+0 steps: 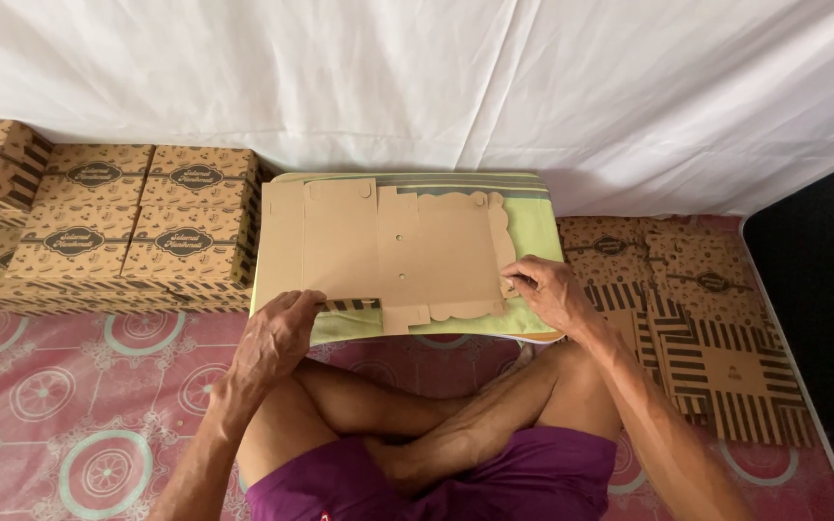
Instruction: Folding pre-cut cardboard sheets into boxes and preparing new sheets.
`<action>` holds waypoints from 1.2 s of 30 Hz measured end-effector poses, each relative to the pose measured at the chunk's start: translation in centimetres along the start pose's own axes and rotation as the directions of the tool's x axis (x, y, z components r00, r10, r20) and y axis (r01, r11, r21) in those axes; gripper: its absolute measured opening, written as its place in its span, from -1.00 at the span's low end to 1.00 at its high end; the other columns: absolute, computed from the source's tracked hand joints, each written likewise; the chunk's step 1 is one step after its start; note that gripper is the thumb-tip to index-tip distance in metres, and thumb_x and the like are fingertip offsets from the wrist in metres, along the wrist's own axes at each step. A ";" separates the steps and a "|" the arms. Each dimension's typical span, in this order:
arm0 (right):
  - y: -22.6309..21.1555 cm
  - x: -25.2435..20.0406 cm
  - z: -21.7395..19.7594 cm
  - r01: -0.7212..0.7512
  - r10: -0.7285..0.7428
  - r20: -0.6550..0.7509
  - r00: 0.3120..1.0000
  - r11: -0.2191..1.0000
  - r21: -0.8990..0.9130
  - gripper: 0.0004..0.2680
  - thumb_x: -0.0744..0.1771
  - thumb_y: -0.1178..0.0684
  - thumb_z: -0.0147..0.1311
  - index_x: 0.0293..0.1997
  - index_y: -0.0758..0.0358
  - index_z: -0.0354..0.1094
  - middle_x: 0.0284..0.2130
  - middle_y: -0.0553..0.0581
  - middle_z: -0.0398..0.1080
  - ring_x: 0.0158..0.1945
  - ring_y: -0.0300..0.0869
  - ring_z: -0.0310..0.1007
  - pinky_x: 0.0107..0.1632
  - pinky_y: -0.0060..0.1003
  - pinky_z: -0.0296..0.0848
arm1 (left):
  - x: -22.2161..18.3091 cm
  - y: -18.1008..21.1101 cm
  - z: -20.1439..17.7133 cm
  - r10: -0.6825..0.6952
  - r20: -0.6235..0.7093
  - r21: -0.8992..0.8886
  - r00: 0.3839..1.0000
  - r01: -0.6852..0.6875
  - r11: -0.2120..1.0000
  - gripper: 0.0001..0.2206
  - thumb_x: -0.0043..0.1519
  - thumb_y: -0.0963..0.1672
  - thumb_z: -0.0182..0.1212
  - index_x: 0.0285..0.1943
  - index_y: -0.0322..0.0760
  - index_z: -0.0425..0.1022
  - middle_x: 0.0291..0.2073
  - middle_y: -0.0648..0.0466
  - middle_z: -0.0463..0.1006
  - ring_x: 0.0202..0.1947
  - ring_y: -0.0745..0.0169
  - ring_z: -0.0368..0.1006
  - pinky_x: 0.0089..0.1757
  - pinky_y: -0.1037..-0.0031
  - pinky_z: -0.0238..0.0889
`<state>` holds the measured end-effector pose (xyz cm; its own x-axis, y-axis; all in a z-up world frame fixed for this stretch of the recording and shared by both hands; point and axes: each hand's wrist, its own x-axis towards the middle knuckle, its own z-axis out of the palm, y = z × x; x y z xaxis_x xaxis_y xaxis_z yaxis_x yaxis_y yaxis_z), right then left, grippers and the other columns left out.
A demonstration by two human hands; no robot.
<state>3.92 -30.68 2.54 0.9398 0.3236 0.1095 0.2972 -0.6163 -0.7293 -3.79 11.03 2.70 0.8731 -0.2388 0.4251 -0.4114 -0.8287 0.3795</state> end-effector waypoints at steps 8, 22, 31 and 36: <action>-0.6 -0.3 -0.5 -0.034 0.034 0.005 0.999 0.998 0.046 -0.86 0.32 0.25 0.10 -0.13 0.19 0.57 -0.32 0.25 0.56 -0.31 -0.03 0.60 -0.24 -0.18 0.58 | 0.0 -0.4 0.4 0.005 0.003 0.027 1.000 -0.005 1.000 -0.93 0.36 -0.08 0.06 -0.12 0.02 0.46 -0.50 0.11 0.43 -0.35 0.02 0.54 -0.34 0.27 0.47; 1.3 -2.7 4.5 0.446 -0.502 0.085 0.861 0.663 -0.601 -0.91 0.35 0.13 0.10 -0.10 0.09 0.46 -0.09 0.07 0.41 0.14 -0.04 0.42 0.22 -0.03 0.38 | 1.4 -1.2 2.3 -0.124 0.078 0.089 0.989 0.117 0.989 -0.74 0.29 -0.10 0.15 0.16 -0.03 0.39 -0.31 -0.04 0.49 -0.27 -0.18 0.55 -0.24 0.05 0.48; -1.7 -3.8 7.4 0.560 -0.642 0.060 0.764 0.615 -0.556 -0.77 0.36 0.02 0.13 0.13 0.17 0.37 -0.03 0.12 0.33 0.06 0.00 0.47 0.11 -0.07 0.45 | 2.1 -0.1 2.4 0.082 0.039 0.441 0.996 -0.091 0.893 -0.75 0.25 -0.15 0.22 0.12 -0.13 0.56 -0.09 -0.07 0.46 0.09 -0.04 0.39 0.08 0.25 0.22; -2.7 -2.5 8.9 0.560 -0.648 0.029 0.761 0.635 -0.533 -0.83 0.37 0.04 0.11 0.06 0.13 0.40 -0.09 0.06 0.35 0.02 -0.06 0.48 0.05 -0.11 0.46 | -0.3 -1.6 7.8 0.103 0.062 0.389 0.993 -0.119 0.914 -0.77 0.14 -0.18 0.27 -0.01 -0.21 0.55 -0.24 -0.04 0.50 -0.08 -0.03 0.50 -0.10 0.31 0.35</action>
<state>-0.79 -23.40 -1.78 0.5184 0.6662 0.5361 0.8046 -0.5923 -0.0419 -1.35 8.51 -4.51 0.8405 -0.3541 0.4102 -0.3784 -0.9253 -0.0234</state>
